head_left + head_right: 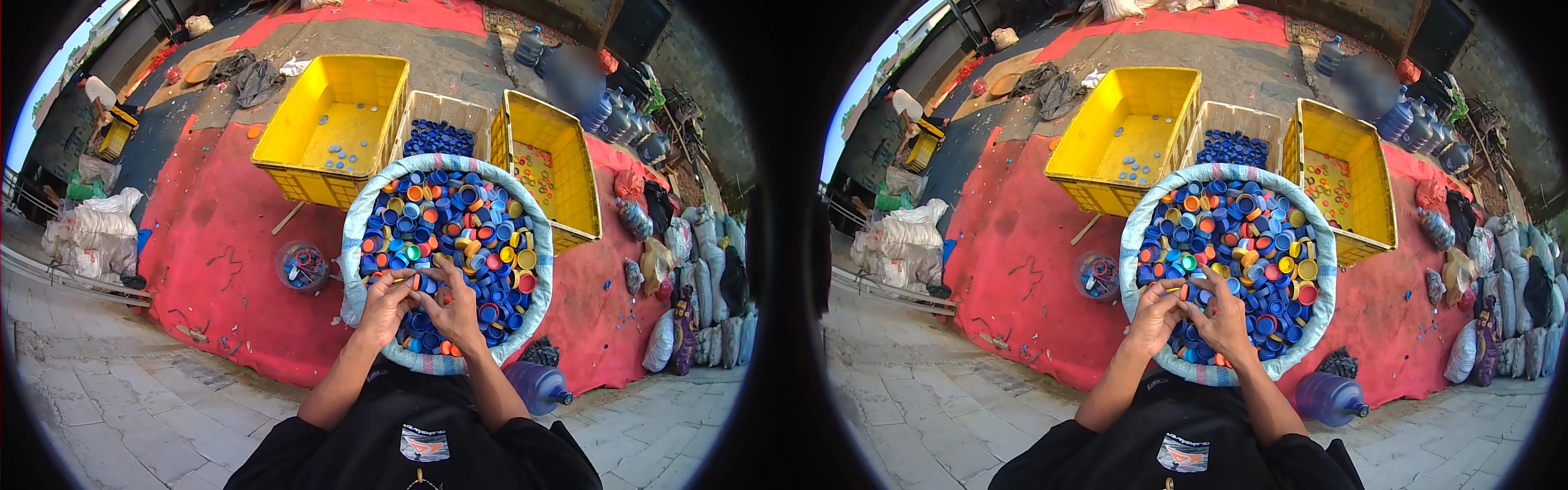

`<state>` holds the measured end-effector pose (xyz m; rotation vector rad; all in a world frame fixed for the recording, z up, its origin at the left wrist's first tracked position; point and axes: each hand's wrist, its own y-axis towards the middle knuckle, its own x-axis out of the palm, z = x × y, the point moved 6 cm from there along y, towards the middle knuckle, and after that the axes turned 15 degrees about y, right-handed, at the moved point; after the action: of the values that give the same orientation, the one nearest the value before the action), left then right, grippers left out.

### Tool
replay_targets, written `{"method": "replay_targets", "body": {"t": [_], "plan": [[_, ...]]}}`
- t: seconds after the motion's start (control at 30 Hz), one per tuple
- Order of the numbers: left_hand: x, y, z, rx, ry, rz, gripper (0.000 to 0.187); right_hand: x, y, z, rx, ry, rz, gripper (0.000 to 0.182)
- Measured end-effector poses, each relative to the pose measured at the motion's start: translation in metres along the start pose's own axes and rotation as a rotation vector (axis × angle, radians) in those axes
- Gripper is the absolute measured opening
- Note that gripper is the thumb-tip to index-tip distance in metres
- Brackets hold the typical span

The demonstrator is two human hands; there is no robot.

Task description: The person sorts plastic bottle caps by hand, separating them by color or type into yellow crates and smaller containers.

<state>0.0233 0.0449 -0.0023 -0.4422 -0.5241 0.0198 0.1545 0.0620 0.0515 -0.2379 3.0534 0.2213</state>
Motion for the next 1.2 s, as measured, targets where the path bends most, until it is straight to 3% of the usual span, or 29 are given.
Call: {"method": "replay_targets", "body": {"t": [0.2,0.33,0.43,0.63,0.77,0.8,0.9,1.03,1.2], "plan": [[0.006,-0.004,-0.010,-0.114,-0.205,-0.070,0.027,-0.005,-0.009,0.001,-0.036,-0.129,-0.024,0.065],[0.016,-0.009,-0.002,-0.139,-0.048,-0.100,0.028,0.003,-0.014,-0.011,-0.118,-0.177,-0.158,0.062],[-0.002,0.002,-0.015,-0.143,-0.047,-0.084,0.027,-0.001,-0.014,-0.024,-0.164,-0.171,-0.097,0.065],[-0.033,-0.008,0.015,-0.115,-0.288,0.018,0.021,-0.006,-0.006,-0.033,0.056,-0.098,-0.269,0.057],[-0.063,-0.008,0.019,-0.060,-0.405,0.014,0.019,0.006,0.005,-0.010,-0.077,-0.306,-0.174,0.044],[-0.067,-0.008,0.021,-0.052,-0.399,0.050,0.018,0.010,0.008,-0.003,-0.034,-0.392,-0.191,0.033],[-0.076,-0.018,0.033,0.033,-0.204,0.148,0.014,0.018,0.017,0.017,0.096,-0.560,-0.226,0.028],[-0.083,-0.024,0.034,0.082,-0.009,0.249,0.015,0.035,0.032,0.030,0.051,-0.438,-0.231,0.029],[-0.087,-0.027,0.035,0.131,0.186,0.313,0.016,0.073,0.051,0.017,-0.113,-0.678,-0.400,0.032]]}}
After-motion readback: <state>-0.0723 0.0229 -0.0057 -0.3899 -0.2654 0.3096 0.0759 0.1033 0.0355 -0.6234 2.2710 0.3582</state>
